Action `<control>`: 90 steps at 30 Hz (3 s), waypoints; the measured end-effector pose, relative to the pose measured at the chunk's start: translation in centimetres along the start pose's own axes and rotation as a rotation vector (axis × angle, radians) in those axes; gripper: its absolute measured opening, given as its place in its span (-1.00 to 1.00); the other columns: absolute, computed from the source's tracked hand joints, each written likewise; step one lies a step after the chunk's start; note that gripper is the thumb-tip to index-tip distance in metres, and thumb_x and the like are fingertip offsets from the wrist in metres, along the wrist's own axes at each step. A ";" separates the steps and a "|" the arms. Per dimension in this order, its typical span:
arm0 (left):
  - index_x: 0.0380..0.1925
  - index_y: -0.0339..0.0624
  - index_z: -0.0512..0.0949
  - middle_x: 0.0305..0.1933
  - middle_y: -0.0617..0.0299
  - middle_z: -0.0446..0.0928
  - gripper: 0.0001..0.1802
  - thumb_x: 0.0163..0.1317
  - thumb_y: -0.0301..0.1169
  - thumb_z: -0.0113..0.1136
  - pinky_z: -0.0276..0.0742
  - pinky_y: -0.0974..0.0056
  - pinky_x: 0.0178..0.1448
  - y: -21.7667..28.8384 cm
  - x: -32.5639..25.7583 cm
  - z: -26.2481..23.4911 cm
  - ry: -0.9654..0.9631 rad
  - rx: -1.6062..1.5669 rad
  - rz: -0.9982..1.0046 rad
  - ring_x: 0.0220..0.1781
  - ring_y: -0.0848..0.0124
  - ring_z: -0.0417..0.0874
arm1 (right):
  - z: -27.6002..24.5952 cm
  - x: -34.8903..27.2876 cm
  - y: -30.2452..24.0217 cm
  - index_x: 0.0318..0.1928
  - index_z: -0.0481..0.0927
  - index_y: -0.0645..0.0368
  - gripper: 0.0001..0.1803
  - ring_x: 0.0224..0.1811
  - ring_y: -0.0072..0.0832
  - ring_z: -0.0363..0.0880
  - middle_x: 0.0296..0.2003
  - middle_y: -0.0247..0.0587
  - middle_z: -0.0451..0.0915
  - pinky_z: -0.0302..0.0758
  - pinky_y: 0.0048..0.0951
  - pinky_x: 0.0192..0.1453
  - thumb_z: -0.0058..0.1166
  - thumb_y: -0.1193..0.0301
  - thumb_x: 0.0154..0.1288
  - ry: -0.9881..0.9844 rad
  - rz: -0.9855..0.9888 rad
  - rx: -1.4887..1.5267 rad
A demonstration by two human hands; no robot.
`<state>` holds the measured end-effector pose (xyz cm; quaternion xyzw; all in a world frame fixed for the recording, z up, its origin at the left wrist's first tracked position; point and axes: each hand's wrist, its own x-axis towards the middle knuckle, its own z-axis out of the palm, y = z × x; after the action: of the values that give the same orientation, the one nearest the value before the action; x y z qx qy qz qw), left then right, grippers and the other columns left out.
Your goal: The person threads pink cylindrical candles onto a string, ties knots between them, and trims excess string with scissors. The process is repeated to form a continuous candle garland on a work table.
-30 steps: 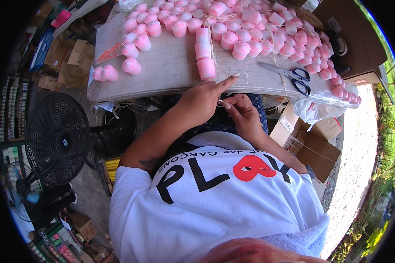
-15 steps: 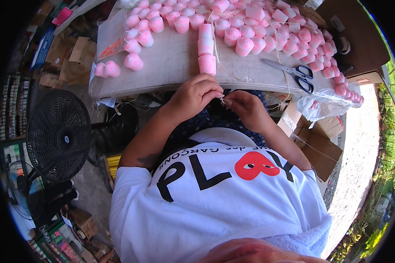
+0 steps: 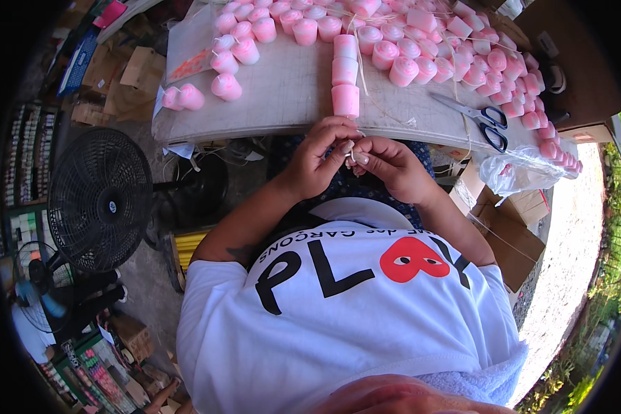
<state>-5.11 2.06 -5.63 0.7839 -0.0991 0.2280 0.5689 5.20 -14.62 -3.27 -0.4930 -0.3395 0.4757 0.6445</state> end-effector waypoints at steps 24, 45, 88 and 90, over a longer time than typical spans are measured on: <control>-0.12 -0.32 0.38 -0.01 -0.01 0.39 -0.85 0.43 -0.46 -0.10 0.39 0.20 0.17 0.7 0.8 1.8 0.034 -0.039 -0.052 0.05 0.21 0.47 | 1.2 -0.7 -1.3 -0.11 0.55 0.24 -0.80 -0.25 -0.12 0.58 -0.28 -0.06 0.58 0.50 -0.30 -0.14 0.10 0.60 0.23 0.261 -0.339 -0.794; -0.30 -0.29 0.37 -0.21 0.06 0.44 -0.93 0.30 -0.58 0.07 0.45 0.22 -0.01 0.4 1.2 1.8 0.083 0.119 0.004 -0.18 0.20 0.52 | -1.4 -0.9 -1.0 -0.03 0.54 0.36 -0.76 -0.22 -0.57 0.60 -0.23 -0.23 0.63 0.55 -0.52 -0.05 -0.02 0.43 0.45 0.053 0.100 0.063; -0.32 -0.29 0.55 -0.30 0.12 0.52 -0.93 0.18 -0.63 0.18 0.51 0.27 -0.16 1.1 1.5 1.5 0.099 0.295 0.020 -0.27 0.24 0.59 | -1.3 -2.1 -0.3 0.08 0.48 0.35 -0.66 -0.17 -0.63 0.52 -0.18 -0.30 0.58 0.46 -0.58 -0.02 0.13 0.50 0.34 0.352 -0.055 -0.201; -0.32 -0.29 0.56 -0.30 0.11 0.52 -0.92 0.17 -0.63 0.19 0.51 0.27 -0.16 1.0 1.5 1.5 0.083 0.340 0.043 -0.27 0.23 0.59 | -1.5 -1.7 0.0 0.07 0.50 0.32 -0.66 -0.18 -0.64 0.52 -0.19 -0.29 0.59 0.47 -0.57 -0.03 0.16 0.49 0.31 0.296 -0.077 -0.185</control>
<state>-3.87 0.45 -4.48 0.8564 -0.0524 0.2860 0.4267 5.97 -16.72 -3.62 -0.6016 -0.3021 0.3397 0.6569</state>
